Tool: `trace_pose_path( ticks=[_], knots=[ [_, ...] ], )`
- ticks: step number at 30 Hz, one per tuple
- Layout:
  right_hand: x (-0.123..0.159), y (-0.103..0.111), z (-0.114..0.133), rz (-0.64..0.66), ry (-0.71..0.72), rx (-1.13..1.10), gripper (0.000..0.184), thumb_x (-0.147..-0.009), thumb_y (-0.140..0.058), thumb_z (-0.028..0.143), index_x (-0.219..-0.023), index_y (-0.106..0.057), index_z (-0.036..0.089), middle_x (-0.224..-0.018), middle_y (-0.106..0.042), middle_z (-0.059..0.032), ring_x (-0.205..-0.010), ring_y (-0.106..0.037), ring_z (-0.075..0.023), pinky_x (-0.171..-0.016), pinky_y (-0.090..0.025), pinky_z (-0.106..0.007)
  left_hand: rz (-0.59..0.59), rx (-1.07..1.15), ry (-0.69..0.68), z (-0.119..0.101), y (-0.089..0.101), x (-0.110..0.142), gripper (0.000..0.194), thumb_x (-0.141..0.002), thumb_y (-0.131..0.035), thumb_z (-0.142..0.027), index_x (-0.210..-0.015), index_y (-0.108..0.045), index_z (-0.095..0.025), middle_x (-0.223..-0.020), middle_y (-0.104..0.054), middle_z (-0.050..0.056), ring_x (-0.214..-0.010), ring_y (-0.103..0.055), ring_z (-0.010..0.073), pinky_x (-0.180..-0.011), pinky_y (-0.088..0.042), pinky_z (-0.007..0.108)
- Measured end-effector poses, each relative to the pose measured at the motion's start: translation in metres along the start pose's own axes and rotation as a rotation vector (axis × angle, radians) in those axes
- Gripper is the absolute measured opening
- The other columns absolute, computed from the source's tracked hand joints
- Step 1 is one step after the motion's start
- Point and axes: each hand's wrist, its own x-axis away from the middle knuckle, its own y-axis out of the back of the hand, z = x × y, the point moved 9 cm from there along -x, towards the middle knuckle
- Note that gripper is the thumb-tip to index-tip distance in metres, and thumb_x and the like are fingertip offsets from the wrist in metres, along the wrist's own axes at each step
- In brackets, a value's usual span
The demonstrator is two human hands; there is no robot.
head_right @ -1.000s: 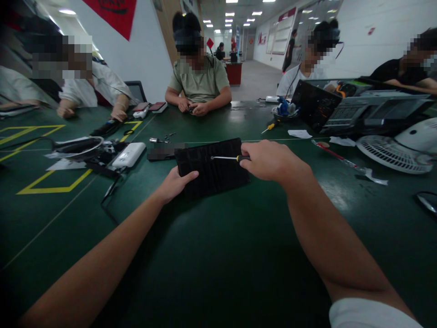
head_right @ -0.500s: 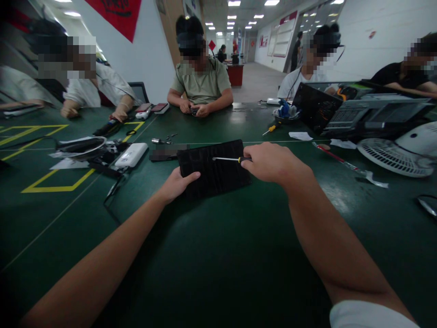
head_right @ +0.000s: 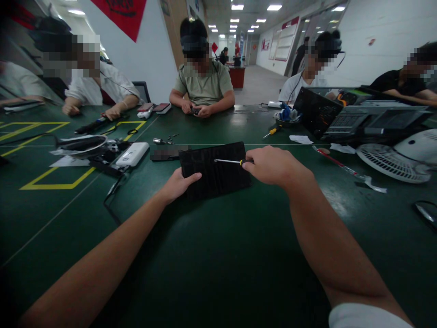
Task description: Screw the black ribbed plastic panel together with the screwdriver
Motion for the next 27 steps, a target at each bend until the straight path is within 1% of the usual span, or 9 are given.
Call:
trace_pose_path(
  ticks=[6, 11, 15, 22, 25, 27],
  knots=[
    [0.001, 0.001, 0.001, 0.014, -0.007, -0.001, 0.043, -0.109, -0.045, 0.047, -0.12, -0.079, 0.024, -0.119, -0.08, -0.0142, -0.107, -0.073, -0.0345, -0.086, -0.049, -0.046, 0.0, -0.022, -0.011, 0.001, -0.001, -0.002, 0.058, -0.08, -0.094, -0.048, -0.127, -0.078, -0.017, -0.139, -0.083, 0.017, -0.136, -0.075, 0.0413, -0.123, -0.054, 0.065],
    [0.001, 0.0, 0.001, 0.041, -0.025, -0.002, 0.048, -0.11, -0.041, 0.05, -0.121, -0.08, 0.024, -0.118, -0.08, -0.0161, -0.107, -0.073, -0.0374, -0.085, -0.048, -0.049, 0.021, -0.015, -0.006, 0.0, -0.003, -0.001, 0.061, -0.08, -0.093, -0.05, -0.128, -0.077, -0.015, -0.14, -0.082, 0.018, -0.136, -0.075, 0.042, -0.122, -0.054, 0.064],
    [0.002, 0.001, 0.001, 0.045, -0.042, 0.013, 0.051, -0.111, -0.039, 0.053, -0.121, -0.08, 0.025, -0.119, -0.08, -0.0158, -0.108, -0.073, -0.0383, -0.083, -0.048, -0.048, 0.013, -0.019, -0.004, -0.001, -0.001, -0.001, 0.062, -0.079, -0.094, -0.052, -0.128, -0.077, -0.017, -0.141, -0.082, 0.017, -0.136, -0.075, 0.0414, -0.122, -0.054, 0.063],
    [0.004, 0.003, 0.007, 0.06, -0.032, -0.002, 0.048, -0.112, -0.04, 0.049, -0.117, -0.08, 0.023, -0.111, -0.081, -0.0151, -0.101, -0.074, -0.0349, -0.079, -0.046, -0.044, -0.006, -0.003, 0.023, 0.002, 0.001, 0.0, 0.065, -0.078, -0.096, -0.053, -0.128, -0.077, -0.017, -0.138, -0.083, 0.018, -0.134, -0.075, 0.0424, -0.121, -0.055, 0.066],
    [0.002, -0.001, 0.004, 0.085, 0.036, -0.004, 0.046, -0.111, -0.042, 0.05, -0.112, -0.08, 0.023, -0.113, -0.081, -0.0137, -0.103, -0.073, -0.0331, -0.08, -0.046, -0.043, -0.009, -0.007, 0.017, 0.003, 0.001, -0.001, 0.061, -0.079, -0.095, -0.051, -0.126, -0.078, -0.016, -0.137, -0.083, 0.018, -0.134, -0.076, 0.0423, -0.12, -0.055, 0.066],
    [0.001, 0.0, -0.003, 0.06, 0.052, -0.004, 0.045, -0.11, -0.043, 0.05, -0.11, -0.08, 0.023, -0.113, -0.081, -0.013, -0.102, -0.073, -0.0318, -0.079, -0.046, -0.042, -0.006, -0.009, 0.008, 0.003, 0.001, -0.002, 0.058, -0.08, -0.094, -0.049, -0.125, -0.078, -0.016, -0.136, -0.083, 0.018, -0.133, -0.076, 0.0421, -0.12, -0.055, 0.066]
  ],
)
